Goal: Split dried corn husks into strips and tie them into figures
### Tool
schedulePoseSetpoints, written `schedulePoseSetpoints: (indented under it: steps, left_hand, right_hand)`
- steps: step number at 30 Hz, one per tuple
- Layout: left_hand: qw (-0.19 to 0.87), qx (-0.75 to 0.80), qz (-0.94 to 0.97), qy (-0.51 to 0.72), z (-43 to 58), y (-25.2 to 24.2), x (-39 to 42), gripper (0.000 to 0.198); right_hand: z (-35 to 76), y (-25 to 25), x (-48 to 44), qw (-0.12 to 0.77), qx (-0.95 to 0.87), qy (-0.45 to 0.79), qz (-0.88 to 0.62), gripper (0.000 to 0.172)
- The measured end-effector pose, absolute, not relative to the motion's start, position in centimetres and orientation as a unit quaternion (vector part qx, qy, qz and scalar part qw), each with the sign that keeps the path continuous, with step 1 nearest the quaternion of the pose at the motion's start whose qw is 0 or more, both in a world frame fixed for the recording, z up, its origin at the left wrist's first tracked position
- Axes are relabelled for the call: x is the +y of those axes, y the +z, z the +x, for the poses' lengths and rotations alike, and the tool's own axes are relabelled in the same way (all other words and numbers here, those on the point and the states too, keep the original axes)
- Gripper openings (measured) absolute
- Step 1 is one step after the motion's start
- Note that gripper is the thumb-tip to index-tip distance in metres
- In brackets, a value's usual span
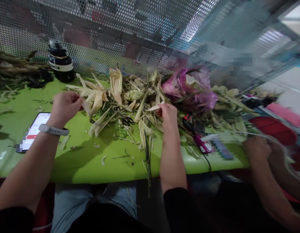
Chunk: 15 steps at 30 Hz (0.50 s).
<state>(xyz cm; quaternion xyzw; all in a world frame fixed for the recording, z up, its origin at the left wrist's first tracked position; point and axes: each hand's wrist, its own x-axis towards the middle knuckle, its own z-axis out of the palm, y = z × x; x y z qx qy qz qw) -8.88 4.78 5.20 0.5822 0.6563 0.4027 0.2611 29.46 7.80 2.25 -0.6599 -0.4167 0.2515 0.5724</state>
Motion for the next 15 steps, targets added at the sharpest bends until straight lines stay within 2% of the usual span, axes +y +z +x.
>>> schedulePoseSetpoints:
  steps: [2, 3, 6, 9, 15]
  left_hand:
    - [0.457, 0.559, 0.564, 0.400, -7.8, 4.7, 4.5, 0.025]
    - [0.522, 0.516, 0.561, 0.382, -7.0, 4.4, 4.3, 0.027]
    - [0.616, 0.463, 0.542, 0.336, -4.4, 3.5, 3.2, 0.030]
    - [0.658, 0.434, 0.556, 0.266, -2.7, 2.7, 2.3, 0.027]
    - [0.662, 0.392, 0.608, 0.196, -2.1, 2.2, 1.9, 0.020]
  right_hand:
    - [27.9, 2.5, 6.7, 0.558, -0.467, 0.375, -0.574, 0.016]
    - [26.8, 2.5, 6.0, 0.525, -0.511, 0.434, -0.524, 0.018]
    - [22.8, 2.7, 3.4, 0.364, -0.617, 0.562, -0.413, 0.026]
    - [19.5, 2.6, 1.6, 0.268, -0.631, 0.635, -0.355, 0.026]
    - [18.2, 2.0, 1.5, 0.317, -0.635, 0.576, -0.406, 0.031]
